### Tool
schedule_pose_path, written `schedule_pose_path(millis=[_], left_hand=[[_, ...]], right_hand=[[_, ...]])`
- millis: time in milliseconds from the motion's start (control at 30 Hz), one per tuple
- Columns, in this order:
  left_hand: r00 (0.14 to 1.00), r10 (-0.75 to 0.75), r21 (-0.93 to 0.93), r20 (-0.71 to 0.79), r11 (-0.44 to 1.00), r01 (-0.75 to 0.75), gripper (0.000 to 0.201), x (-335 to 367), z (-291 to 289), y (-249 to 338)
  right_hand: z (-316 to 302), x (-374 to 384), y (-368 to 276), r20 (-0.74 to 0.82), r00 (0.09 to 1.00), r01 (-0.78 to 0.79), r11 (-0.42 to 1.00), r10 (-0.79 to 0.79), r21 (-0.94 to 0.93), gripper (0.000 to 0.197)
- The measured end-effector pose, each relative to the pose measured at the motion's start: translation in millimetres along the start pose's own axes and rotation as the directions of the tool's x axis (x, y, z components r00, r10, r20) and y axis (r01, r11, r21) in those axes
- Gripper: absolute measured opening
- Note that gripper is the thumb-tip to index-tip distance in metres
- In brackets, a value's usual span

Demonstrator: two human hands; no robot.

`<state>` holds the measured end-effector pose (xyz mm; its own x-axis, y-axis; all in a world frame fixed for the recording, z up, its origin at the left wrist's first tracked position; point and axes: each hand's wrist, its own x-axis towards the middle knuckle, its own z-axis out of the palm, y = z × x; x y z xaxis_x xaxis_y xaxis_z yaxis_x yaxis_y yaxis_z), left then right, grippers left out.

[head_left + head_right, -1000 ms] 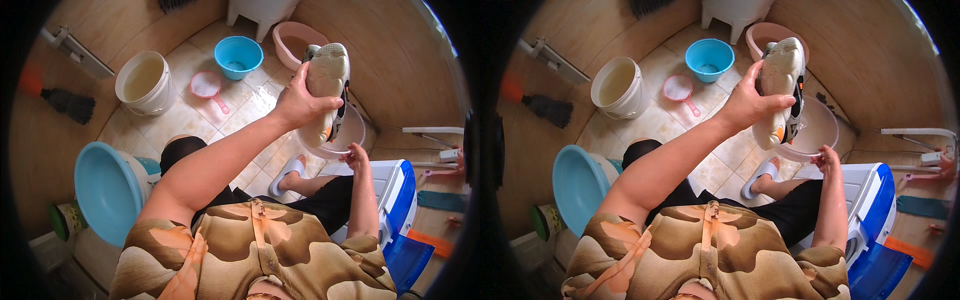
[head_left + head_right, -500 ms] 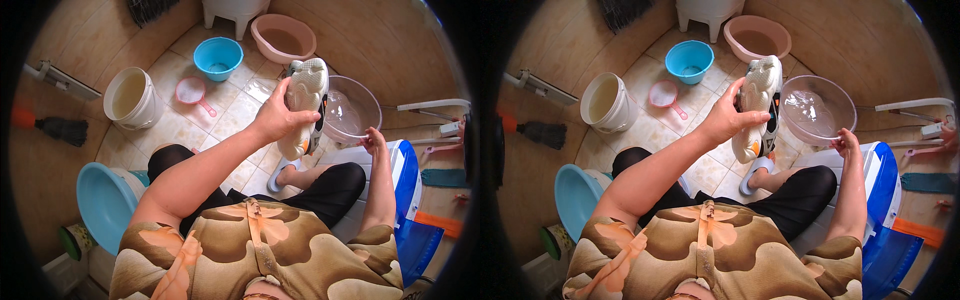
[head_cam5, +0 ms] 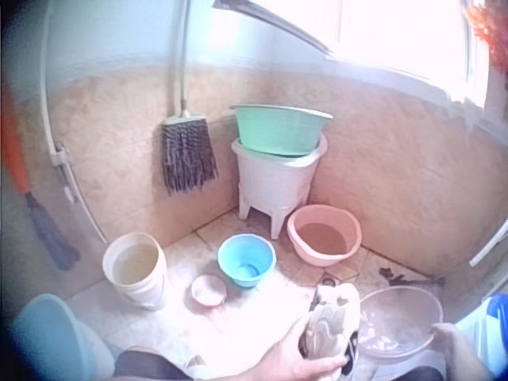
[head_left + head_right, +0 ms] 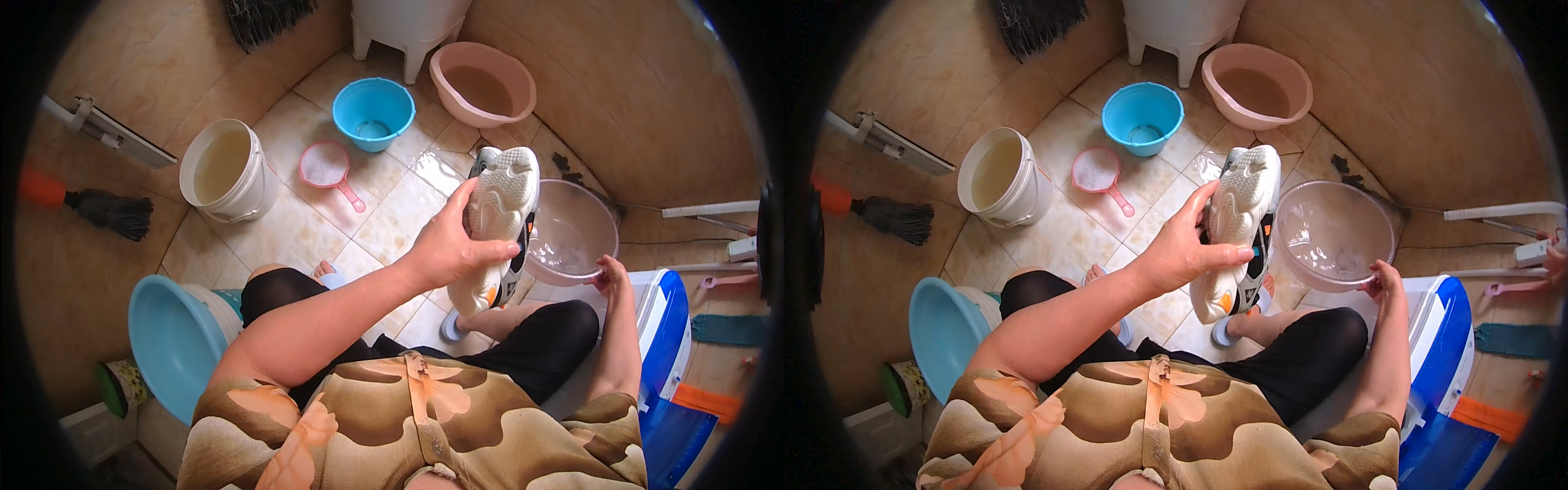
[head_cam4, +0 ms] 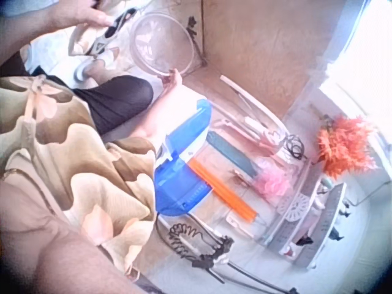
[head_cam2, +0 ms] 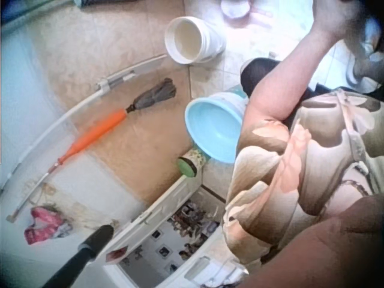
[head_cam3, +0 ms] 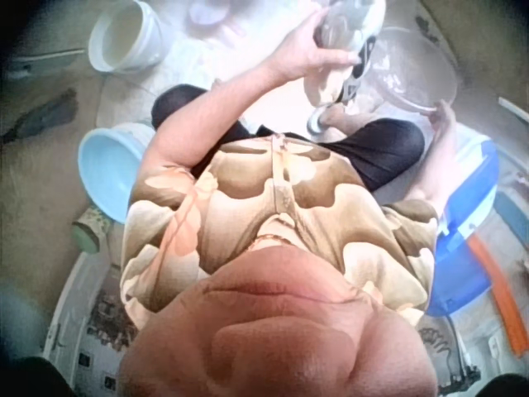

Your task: The person washes a pair of shoes in a basin of water by hand, scrubbing the surfaces and rinsing them with water from a bucket.

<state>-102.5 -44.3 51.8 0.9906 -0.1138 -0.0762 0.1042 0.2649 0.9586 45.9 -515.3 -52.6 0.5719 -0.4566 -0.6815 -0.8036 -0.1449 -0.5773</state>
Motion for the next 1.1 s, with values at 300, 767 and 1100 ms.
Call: schedule_pose_path(millis=[300, 767, 1100], left_hand=[[0.995, -0.011, -0.088, -0.098, 0.996, 0.002, 0.1, -7.7, -43.2, -12.0], [0.937, 0.153, -0.121, -0.315, 0.972, -0.199, 0.103, -18.2, -101.7, 31.1], [0.941, 0.193, -0.122, -0.276, 0.965, -0.234, 0.098, -21.5, -94.0, 35.2]], right_hand=[[47.3, 19.0, -79.7, 0.104, 0.99, 0.127, 0.947, -0.1, -0.294, 0.014], [366.2, -93.0, -362.4, 0.174, 0.803, 0.583, 0.691, -0.57, -0.428, 0.009], [250.1, -32.0, -244.8, 0.263, 0.881, 0.402, 0.915, -0.393, 0.019, 0.014]])
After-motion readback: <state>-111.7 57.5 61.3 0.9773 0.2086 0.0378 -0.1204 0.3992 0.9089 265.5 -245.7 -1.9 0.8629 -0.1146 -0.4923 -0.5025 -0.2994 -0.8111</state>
